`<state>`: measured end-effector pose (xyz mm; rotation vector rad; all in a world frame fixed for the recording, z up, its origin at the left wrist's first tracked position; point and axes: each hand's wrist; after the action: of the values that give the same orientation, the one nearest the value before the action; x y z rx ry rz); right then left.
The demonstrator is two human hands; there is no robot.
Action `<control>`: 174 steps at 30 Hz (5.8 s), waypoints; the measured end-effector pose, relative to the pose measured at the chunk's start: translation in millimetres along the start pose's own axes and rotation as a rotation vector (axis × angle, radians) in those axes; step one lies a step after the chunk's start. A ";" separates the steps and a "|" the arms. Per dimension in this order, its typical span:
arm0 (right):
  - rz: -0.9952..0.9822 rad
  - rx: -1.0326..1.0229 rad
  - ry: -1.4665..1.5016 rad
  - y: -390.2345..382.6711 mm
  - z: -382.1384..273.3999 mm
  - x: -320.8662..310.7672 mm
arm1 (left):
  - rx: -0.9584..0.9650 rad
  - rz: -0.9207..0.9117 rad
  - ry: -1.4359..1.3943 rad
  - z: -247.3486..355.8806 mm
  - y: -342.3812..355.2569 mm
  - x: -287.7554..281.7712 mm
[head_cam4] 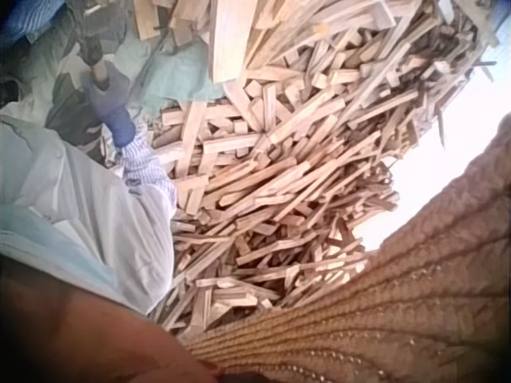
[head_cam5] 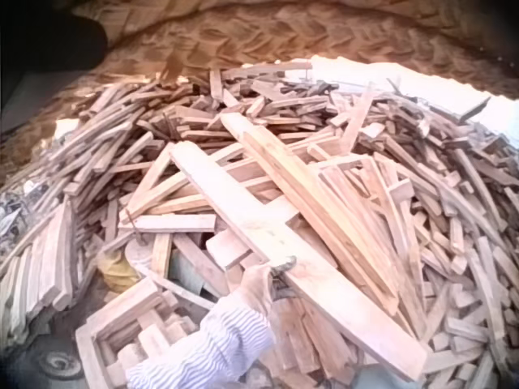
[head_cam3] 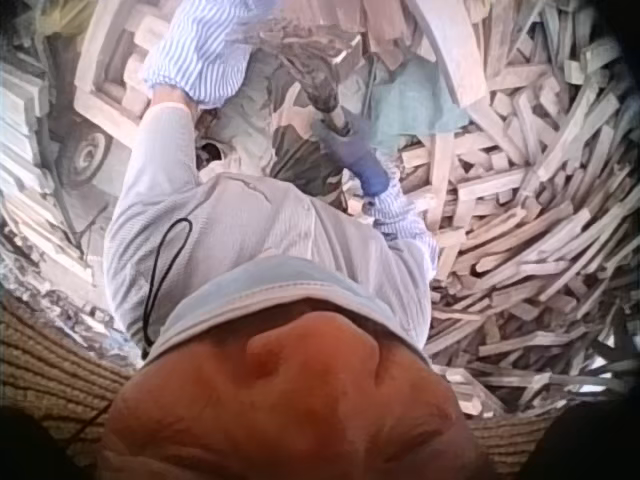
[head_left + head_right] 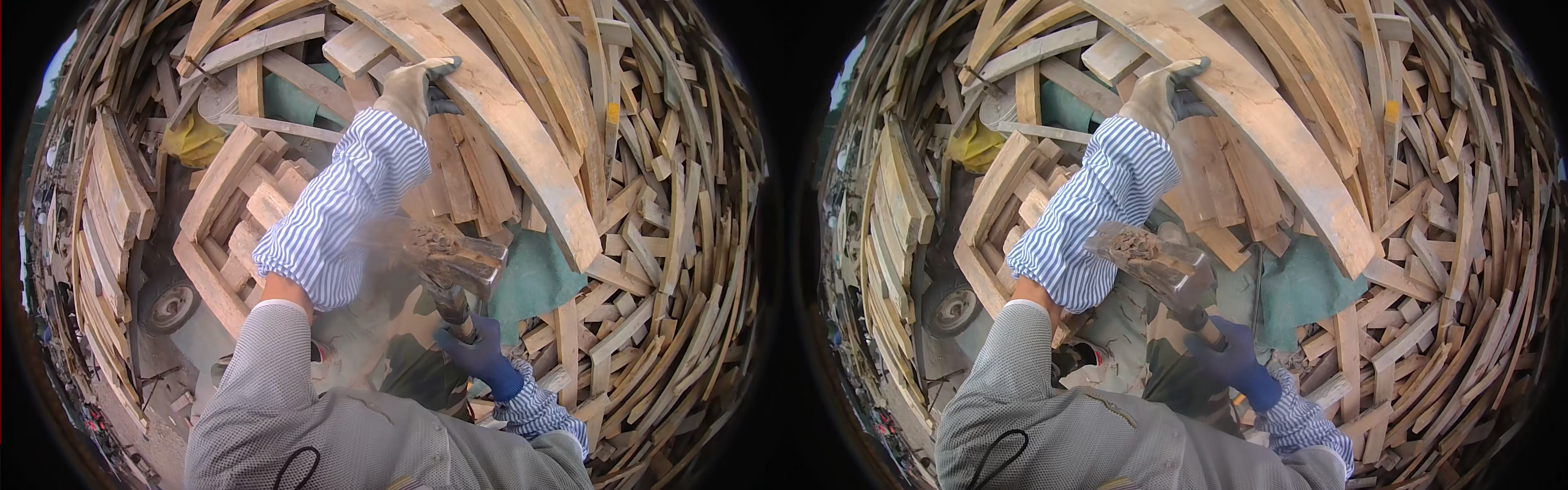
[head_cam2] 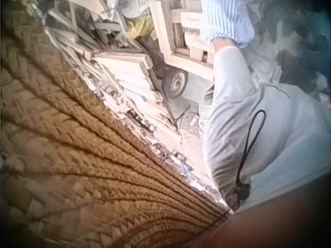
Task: Hammering and disassembling wooden planks to build or repair a structure.
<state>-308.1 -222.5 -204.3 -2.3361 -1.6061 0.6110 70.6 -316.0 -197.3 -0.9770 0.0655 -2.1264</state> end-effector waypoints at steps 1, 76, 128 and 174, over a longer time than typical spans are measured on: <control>0.022 -0.002 -0.011 -1.9 0.4 1.2 | 0.049 -0.032 -0.059 9.1 -22.1 -4.9; -0.076 0.140 0.038 11.6 -25.5 7.2 | 0.059 0.687 1.872 77.2 -349.3 -319.4; -0.196 0.107 -0.562 236.3 -109.9 118.3 | 0.017 0.353 1.939 42.5 -328.6 -321.1; 0.052 0.044 0.201 79.9 -95.2 85.1 | -0.366 0.154 1.933 81.1 -368.3 -284.0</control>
<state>-171.2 -169.1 -171.2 -2.3306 -1.4333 0.4020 5.4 151.5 -190.9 1.1616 1.3694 -2.0980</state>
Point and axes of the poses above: each hand's wrist, its own y-axis towards the middle knuckle, its own x-axis out of the palm, z = x × y, and after that the axes turned 8 degrees about -y, right-handed
